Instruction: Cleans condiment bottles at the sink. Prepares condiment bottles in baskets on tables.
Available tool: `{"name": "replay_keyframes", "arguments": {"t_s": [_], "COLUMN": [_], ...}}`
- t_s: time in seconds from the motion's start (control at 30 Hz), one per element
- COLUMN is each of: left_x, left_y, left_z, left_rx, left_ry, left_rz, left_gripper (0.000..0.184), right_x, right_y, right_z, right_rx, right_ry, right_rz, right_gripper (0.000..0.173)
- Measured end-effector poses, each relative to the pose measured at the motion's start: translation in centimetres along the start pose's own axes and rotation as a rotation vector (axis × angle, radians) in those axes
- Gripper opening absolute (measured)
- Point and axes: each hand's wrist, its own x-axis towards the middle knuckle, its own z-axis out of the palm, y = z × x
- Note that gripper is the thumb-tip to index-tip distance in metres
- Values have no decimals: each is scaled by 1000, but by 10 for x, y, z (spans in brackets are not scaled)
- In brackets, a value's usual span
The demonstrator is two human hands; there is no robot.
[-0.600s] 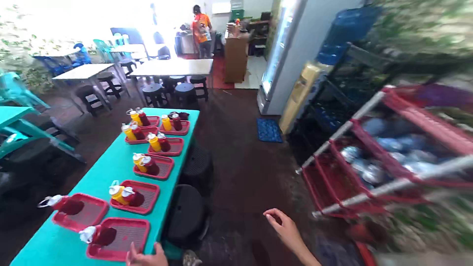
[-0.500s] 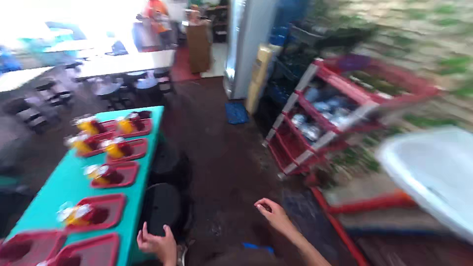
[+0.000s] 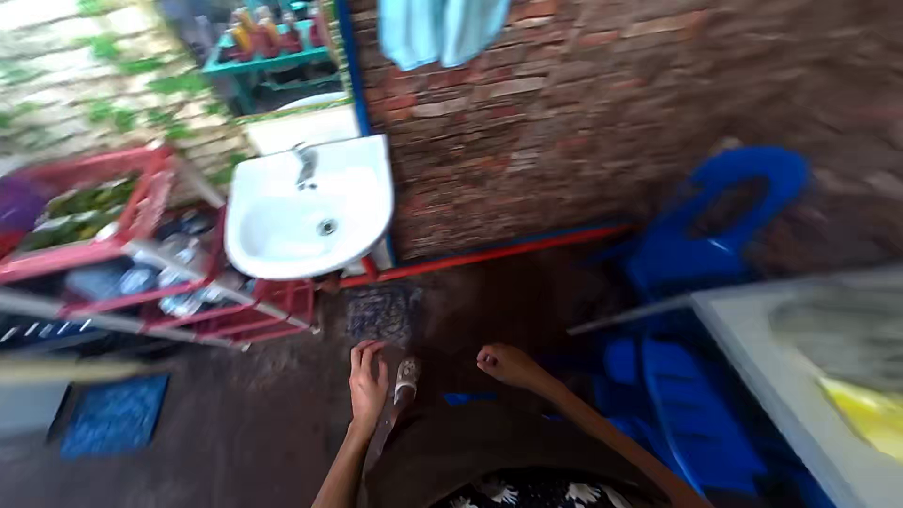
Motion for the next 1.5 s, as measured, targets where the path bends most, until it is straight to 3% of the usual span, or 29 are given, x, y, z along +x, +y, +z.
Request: {"name": "replay_keyframes", "arguments": {"t_s": [0.13,0.23,0.37,0.47,0.6,0.8,1.03,1.13,1.23,1.3,1.4,1.5], "left_x": [71,122,172,194,190,125,-14,-82,-149,-189,-243,-287], "left_y": [25,48,68,94,138,224,377,447,518,563,611,644], "left_z": [78,125,188,232,281,352,462,510,557,583,620,651], "left_rx": [-122,-165,-129,-75,-118,-270,-449,-426,-349,-229,-91,-99], "left_ry": [-378,-675,-943,-1070,-1104,-1081,-933,-1083,-1305,-1451,-1623,-1656], "left_rz": [220,403,456,495,604,692,776,768,818,879,992,1065], "left_gripper": [23,24,25,25,22,20,19,20,24,27,32,43], "right_x": [-28,-44,-63,-97,-147,-280,-450,-498,-526,-528,-517,-525], "right_y": [65,86,97,92,126,228,440,517,580,615,642,638], "right_z": [1,11,5,4,34,60,47,40,38,35,34,23], "right_rx": [40,187,519,687,858,933,869,869,949,1017,975,854], "right_ry": [103,224,444,584,770,1152,1463,1557,1629,1591,1542,1506], "right_rz": [345,531,478,552,710,865,1093,1105,1088,1077,1104,1181], "right_gripper": [43,47,45,41,36,33,33,40,83,96,84,73]}}
